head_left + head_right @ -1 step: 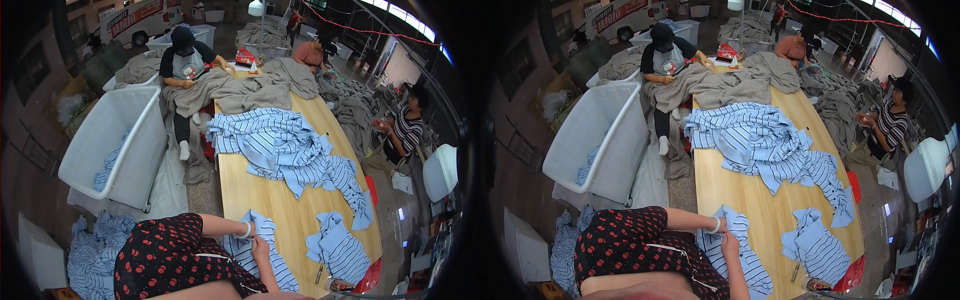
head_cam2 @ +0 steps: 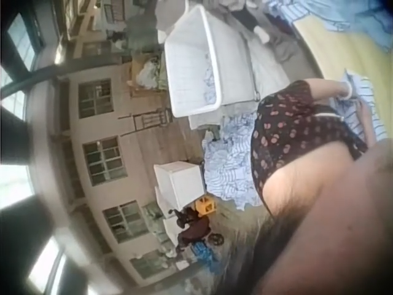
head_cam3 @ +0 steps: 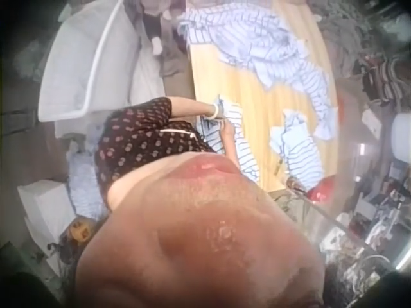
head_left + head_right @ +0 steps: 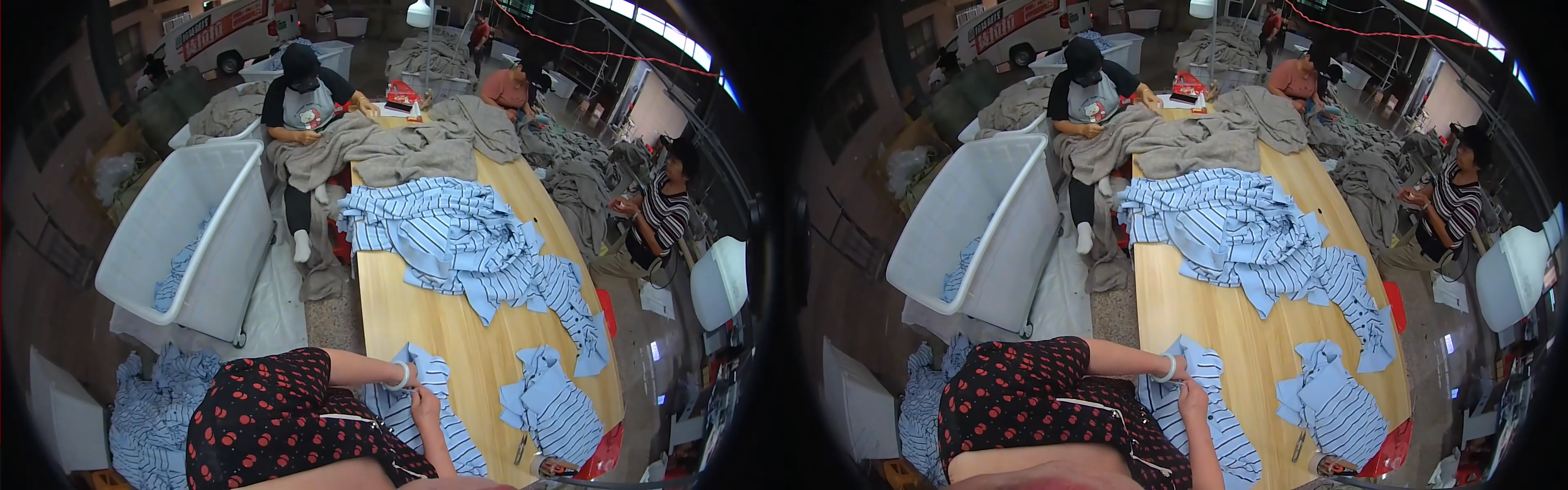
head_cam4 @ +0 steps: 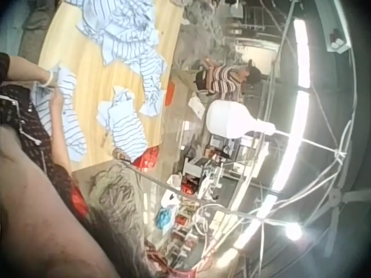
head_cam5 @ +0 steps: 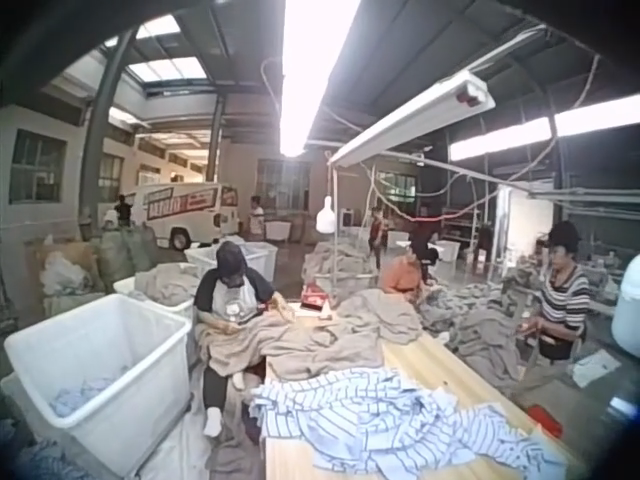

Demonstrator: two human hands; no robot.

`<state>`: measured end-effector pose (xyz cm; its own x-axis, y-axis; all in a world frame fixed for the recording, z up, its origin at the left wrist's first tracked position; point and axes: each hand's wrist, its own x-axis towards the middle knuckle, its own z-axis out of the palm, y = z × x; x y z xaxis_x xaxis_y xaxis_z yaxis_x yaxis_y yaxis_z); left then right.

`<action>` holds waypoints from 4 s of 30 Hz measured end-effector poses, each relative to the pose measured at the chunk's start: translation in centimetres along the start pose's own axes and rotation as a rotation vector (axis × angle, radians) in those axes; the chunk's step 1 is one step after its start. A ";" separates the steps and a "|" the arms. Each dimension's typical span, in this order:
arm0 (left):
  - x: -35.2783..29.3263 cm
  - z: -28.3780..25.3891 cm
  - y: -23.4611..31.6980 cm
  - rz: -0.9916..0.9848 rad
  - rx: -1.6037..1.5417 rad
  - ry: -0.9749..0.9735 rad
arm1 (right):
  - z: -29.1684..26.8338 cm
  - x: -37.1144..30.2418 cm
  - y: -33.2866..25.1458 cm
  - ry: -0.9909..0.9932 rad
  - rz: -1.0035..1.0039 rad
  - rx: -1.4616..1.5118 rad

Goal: Folding striped shirts on a wooden table.

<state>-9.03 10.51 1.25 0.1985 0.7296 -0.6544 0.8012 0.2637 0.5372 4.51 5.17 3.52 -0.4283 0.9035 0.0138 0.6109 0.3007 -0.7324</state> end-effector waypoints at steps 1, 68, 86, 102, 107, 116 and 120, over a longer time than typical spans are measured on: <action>-0.1 -0.4 -0.1 -0.001 -0.003 0.004 | 0.0 0.1 -0.1 0.012 0.011 -0.002; -2.4 0.0 -0.4 0.493 0.260 0.120 | 2.6 0.1 -0.9 0.285 0.329 -0.071; -0.6 -2.0 -2.0 0.772 0.074 0.050 | -0.6 0.7 -1.5 0.125 0.439 0.303; -1.3 -6.2 -2.6 0.214 0.555 -0.007 | 0.1 -3.1 1.6 0.040 0.288 0.047; 2.3 -1.6 -0.8 0.736 0.433 0.012 | 1.1 -2.7 0.9 0.050 0.304 0.000; 6.2 1.5 -0.4 0.700 0.757 -0.187 | 2.8 -0.1 1.3 0.068 0.310 -0.163; 5.1 1.7 0.0 0.818 0.571 -0.019 | 2.1 0.0 0.7 0.057 0.328 -0.140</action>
<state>-7.05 13.19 -2.96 0.8155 0.5397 -0.2089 0.5644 -0.6619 0.4933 3.55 4.74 1.59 -0.1591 0.9732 -0.1658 0.7966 0.0273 -0.6039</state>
